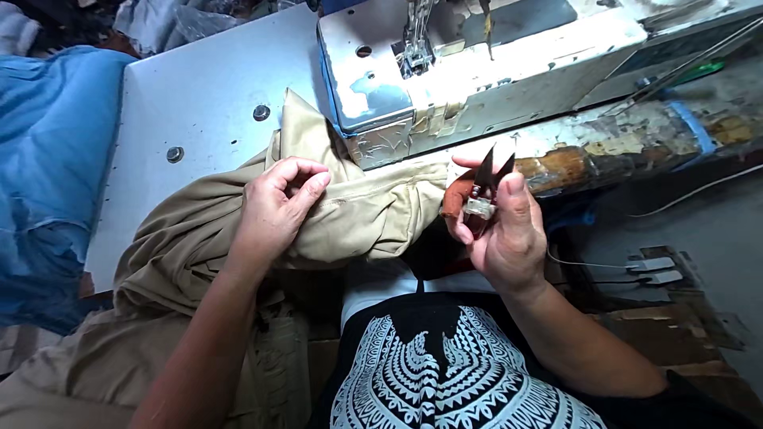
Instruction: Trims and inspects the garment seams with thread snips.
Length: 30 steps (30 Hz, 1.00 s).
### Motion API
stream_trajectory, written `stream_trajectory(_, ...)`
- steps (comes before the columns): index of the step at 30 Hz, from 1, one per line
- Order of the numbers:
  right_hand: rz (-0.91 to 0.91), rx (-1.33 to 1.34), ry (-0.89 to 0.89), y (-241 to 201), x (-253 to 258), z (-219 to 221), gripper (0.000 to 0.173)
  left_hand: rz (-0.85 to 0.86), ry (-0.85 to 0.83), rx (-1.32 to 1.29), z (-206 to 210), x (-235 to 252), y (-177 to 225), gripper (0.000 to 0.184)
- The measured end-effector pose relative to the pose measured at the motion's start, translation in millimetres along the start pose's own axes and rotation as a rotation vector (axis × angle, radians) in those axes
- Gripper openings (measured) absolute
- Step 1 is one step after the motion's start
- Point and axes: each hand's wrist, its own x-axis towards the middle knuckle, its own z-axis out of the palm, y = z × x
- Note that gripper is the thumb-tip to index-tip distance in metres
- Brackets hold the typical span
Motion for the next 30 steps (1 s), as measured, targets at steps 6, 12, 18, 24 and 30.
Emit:
stream_trajectory(6,-0.019,-0.001,-0.011,-3.7,-0.8,3.8,0.035,0.073,0.016,0.161,1.5,-2.0,1.5,0.025)
stream_trajectory(12,-0.156,-0.753,0.031,13.5,17.2,-13.9,0.039,0.033,-0.204,0.312,-6.0,-0.6,-1.1,0.023)
stream_trajectory(18,-0.060,-0.947,-0.017,27.4,43.0,-21.6,0.017,-0.118,-0.108,-0.090,-36.1,11.4,-13.6,0.005)
stream_trajectory(24,0.179,-0.324,0.000,30.7,58.2,-11.9,0.010,-0.184,0.021,-0.528,-27.5,15.4,-28.0,0.017)
stream_trajectory(30,0.201,-0.076,0.061,19.1,58.1,-0.1,0.011,-0.073,0.019,-0.517,-38.3,14.8,-26.6,0.015)
